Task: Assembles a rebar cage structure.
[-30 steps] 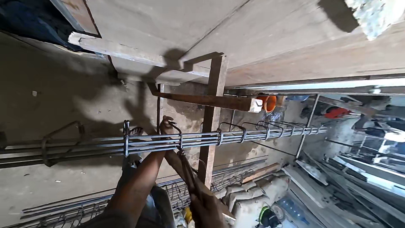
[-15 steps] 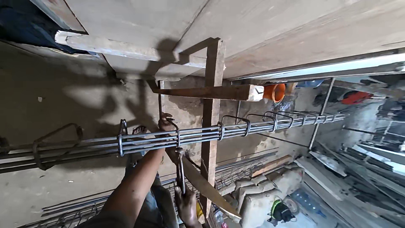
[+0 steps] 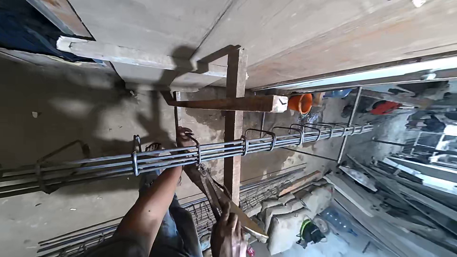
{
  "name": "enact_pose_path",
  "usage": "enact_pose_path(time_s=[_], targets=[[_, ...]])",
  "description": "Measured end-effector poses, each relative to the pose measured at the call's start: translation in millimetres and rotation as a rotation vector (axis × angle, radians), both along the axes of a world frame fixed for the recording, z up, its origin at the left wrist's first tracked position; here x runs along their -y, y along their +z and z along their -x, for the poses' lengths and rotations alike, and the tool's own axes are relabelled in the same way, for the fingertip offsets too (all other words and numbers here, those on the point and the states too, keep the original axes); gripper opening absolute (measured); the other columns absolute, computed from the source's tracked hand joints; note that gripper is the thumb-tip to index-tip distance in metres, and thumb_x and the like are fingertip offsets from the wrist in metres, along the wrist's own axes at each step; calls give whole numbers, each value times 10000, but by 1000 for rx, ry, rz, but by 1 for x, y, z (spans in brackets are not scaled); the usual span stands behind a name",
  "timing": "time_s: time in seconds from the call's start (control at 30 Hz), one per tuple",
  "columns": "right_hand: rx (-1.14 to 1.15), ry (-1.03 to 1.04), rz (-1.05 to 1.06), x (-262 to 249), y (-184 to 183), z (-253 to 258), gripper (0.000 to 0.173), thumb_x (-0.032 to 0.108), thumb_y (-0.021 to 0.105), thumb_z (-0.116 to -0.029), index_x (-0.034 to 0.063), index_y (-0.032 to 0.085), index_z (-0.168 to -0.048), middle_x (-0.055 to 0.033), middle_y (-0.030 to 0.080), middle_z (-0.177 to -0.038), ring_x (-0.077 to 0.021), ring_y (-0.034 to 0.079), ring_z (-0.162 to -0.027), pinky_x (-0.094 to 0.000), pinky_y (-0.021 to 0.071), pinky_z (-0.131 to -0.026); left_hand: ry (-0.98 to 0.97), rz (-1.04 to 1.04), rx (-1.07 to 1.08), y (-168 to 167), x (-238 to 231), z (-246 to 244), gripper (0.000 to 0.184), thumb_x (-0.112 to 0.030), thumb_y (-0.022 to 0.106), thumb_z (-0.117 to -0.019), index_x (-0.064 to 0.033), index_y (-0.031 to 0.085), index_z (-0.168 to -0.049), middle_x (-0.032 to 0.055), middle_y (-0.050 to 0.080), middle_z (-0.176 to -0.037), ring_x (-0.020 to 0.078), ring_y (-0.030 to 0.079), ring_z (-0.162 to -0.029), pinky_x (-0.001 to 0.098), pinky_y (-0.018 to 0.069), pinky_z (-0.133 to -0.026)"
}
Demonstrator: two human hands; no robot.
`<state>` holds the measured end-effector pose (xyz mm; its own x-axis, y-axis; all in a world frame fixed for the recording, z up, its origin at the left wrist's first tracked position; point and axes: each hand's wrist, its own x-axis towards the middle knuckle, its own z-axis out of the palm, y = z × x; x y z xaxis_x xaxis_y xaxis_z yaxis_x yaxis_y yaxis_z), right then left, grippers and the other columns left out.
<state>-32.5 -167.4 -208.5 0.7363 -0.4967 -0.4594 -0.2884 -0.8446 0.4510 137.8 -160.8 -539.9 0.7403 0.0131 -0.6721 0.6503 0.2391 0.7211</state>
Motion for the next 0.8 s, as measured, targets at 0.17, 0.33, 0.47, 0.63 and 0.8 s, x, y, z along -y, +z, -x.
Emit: enact_pose_path(time_s=[0.17,0.33,0.47,0.63,0.8], targets=[[-12,-631,-578,7,-1,-10,371,311,612,-1021,71,648,-1301,-151,714,-870,-284,700,-696,-475,593,-657,-54,-84,49,-11,6,4,476,-338,296,-1105,-2,633,-1089,40,607,-791,60,513,-625,251,467,-605],[-10,-1898,-1890,43,-9,9,429,508,634,-982,154,591,-1220,54,565,-732,-2,496,-494,-150,442,-444,20,1,24,-15,5,5,533,-374,227,-1118,-35,628,-1027,-26,578,-722,-3,509,-590,175,457,-572],[86,-1361,-1355,35,-5,3,555,219,799,-871,68,550,-1344,-42,686,-785,-108,642,-622,-283,574,-599,77,-5,-15,-7,8,-1,594,-402,211,-1121,-3,635,-1006,-5,572,-715,17,504,-601,194,457,-589],[146,-126,-207,3,13,1,567,260,751,-804,68,650,-1327,-120,721,-1039,-258,727,-781,-446,596,-609,76,45,-35,0,4,-2,540,-352,203,-1120,-2,610,-1056,15,584,-790,35,512,-633,199,459,-605],[47,-191,-271,-4,9,2,431,239,635,-994,72,622,-1391,-158,721,-956,-292,730,-687,-459,611,-575,223,282,-60,-17,6,2,530,-390,194,-1118,-94,608,-970,-61,580,-650,-8,505,-494,147,448,-475]])
